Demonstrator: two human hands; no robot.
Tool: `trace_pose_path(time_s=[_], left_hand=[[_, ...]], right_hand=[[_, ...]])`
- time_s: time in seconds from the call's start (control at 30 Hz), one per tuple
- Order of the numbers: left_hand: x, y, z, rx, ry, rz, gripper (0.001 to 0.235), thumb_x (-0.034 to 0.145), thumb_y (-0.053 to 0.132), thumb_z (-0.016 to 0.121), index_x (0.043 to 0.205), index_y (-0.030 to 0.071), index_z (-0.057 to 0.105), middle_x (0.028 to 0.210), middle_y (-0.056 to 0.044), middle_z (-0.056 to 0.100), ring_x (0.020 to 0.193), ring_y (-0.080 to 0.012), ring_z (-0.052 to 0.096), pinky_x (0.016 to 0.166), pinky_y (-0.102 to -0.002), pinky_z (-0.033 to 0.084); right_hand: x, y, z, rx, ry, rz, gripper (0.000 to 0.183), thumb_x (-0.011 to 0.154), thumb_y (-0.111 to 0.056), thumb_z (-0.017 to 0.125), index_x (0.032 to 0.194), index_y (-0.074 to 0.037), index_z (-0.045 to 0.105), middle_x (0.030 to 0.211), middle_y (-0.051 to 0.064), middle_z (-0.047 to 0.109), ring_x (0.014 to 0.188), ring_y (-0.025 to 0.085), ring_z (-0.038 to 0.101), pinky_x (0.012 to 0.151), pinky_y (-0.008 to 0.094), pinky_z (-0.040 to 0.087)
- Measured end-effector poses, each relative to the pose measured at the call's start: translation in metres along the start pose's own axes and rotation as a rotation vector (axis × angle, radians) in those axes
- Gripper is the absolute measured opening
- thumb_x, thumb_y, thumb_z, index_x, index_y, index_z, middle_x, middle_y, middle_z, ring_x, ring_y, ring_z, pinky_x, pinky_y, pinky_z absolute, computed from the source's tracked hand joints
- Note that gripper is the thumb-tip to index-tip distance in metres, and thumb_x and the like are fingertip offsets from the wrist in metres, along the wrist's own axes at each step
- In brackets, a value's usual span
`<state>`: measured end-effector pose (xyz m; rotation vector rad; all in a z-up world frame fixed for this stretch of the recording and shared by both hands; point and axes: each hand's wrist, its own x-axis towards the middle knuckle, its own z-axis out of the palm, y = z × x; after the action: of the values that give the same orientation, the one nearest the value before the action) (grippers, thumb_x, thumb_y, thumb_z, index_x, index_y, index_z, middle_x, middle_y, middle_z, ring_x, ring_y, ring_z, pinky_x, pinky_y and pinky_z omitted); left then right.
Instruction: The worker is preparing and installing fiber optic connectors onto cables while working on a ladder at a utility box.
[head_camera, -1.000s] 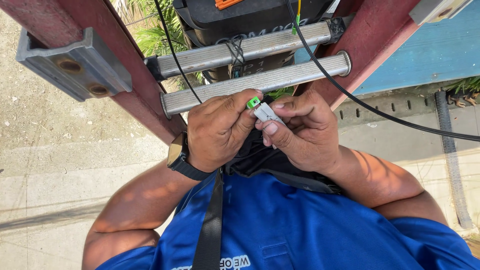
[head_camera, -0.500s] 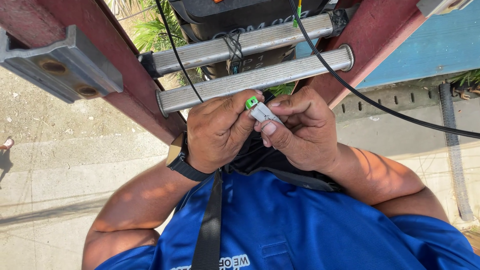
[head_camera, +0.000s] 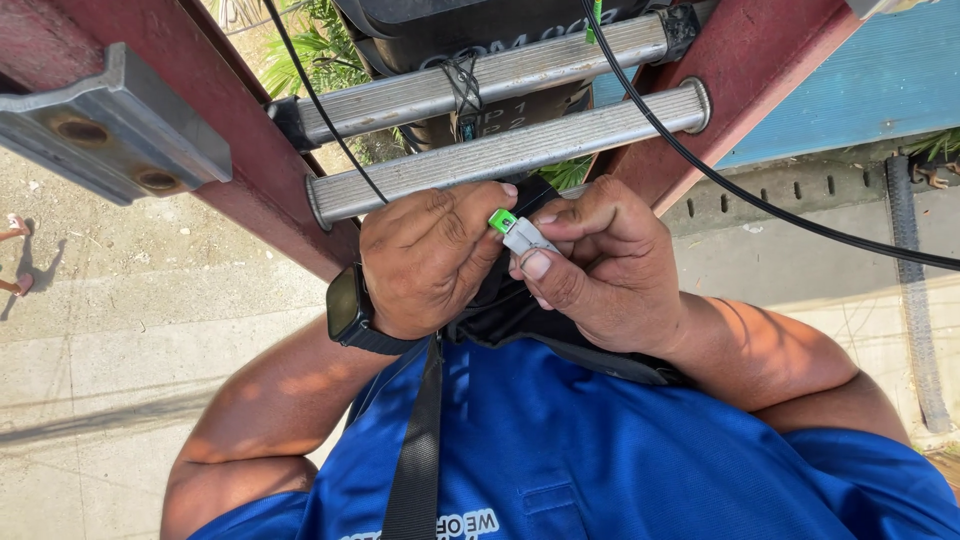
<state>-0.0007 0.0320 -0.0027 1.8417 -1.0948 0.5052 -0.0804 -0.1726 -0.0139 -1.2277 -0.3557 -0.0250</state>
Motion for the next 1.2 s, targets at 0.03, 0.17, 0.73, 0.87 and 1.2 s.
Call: trace_pose_path(time_s=[0.03, 0.17, 0.73, 0.87, 1.2], left_hand=[[-0.001, -0.001, -0.001, 0.004, 0.005, 0.037, 0.029, 0.103, 0.008, 0.076, 0.129, 0.006, 0.064, 0.117, -0.009, 0.072, 0.093, -0.0226, 0.074, 0.077, -0.033, 0.058], [0.002, 0.0, -0.004, 0.066, -0.021, 0.048, 0.032, 0.096, 0.006, 0.081, 0.125, 0.003, 0.066, 0.113, -0.009, 0.072, 0.083, -0.0217, 0.07, 0.072, -0.036, 0.055], [-0.012, -0.012, 0.004, 0.109, 0.022, 0.099, 0.035, 0.094, 0.002, 0.082, 0.125, 0.001, 0.065, 0.115, -0.009, 0.072, 0.079, -0.0205, 0.067, 0.065, -0.033, 0.053], [-0.014, -0.011, 0.005, 0.105, 0.008, 0.099, 0.035, 0.092, 0.002, 0.084, 0.121, -0.002, 0.066, 0.109, -0.01, 0.073, 0.071, -0.0192, 0.065, 0.062, -0.035, 0.05], [-0.013, -0.019, 0.002, 0.15, 0.011, 0.127, 0.038, 0.092, 0.0, 0.083, 0.124, -0.002, 0.065, 0.11, -0.012, 0.073, 0.076, -0.0202, 0.067, 0.065, -0.034, 0.052]], right_hand=[[0.0, 0.0, 0.001, -0.016, 0.002, 0.0, 0.023, 0.108, 0.002, 0.062, 0.125, -0.01, 0.051, 0.108, 0.017, 0.069, 0.077, 0.007, 0.065, 0.061, 0.02, 0.055], [-0.003, -0.002, 0.004, -0.031, 0.017, 0.01, 0.023, 0.108, 0.002, 0.062, 0.125, -0.009, 0.051, 0.108, 0.017, 0.069, 0.079, 0.006, 0.065, 0.061, 0.019, 0.055], [-0.001, -0.001, 0.008, 0.053, 0.047, 0.119, 0.021, 0.108, 0.004, 0.062, 0.119, -0.007, 0.048, 0.106, 0.013, 0.07, 0.077, 0.005, 0.066, 0.059, 0.018, 0.053], [0.0, 0.0, 0.007, 0.059, 0.03, 0.125, 0.021, 0.108, 0.003, 0.062, 0.118, -0.007, 0.047, 0.107, 0.014, 0.068, 0.082, 0.006, 0.066, 0.061, 0.018, 0.052], [0.004, -0.003, 0.014, 0.138, 0.043, 0.158, 0.019, 0.11, 0.004, 0.058, 0.117, -0.008, 0.045, 0.1, 0.017, 0.067, 0.063, 0.008, 0.058, 0.052, 0.02, 0.047]])
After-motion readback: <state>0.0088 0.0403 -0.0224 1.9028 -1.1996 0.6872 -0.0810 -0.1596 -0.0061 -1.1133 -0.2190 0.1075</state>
